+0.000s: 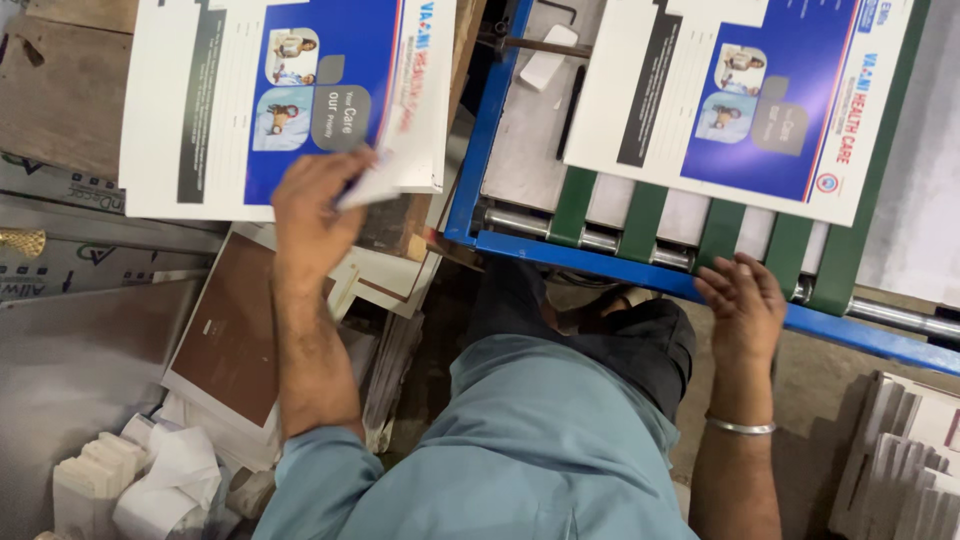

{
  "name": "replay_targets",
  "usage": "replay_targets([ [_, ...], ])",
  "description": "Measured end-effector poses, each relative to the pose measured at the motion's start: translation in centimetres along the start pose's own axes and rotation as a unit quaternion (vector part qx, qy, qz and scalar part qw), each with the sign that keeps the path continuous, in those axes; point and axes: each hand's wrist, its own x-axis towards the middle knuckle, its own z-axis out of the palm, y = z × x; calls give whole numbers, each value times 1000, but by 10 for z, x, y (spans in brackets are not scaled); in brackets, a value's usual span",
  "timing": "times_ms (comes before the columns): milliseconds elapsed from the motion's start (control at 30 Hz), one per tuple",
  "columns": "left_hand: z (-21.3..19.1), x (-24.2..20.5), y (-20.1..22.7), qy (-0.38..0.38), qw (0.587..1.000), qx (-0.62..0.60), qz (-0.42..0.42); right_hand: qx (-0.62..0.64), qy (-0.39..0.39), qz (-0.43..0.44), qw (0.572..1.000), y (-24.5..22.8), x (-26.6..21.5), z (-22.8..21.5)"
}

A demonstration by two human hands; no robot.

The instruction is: The person sits on the floor and feeds printed sheets into a blue laminating machine. They handle the sheets by hand, placing them into the machine's rollers and retrieving them as they exit.

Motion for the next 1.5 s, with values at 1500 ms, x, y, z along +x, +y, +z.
replay_targets([
  [1500, 39, -5, 29, 58, 981, 184, 33, 34, 168, -126, 977, 13, -61, -77],
])
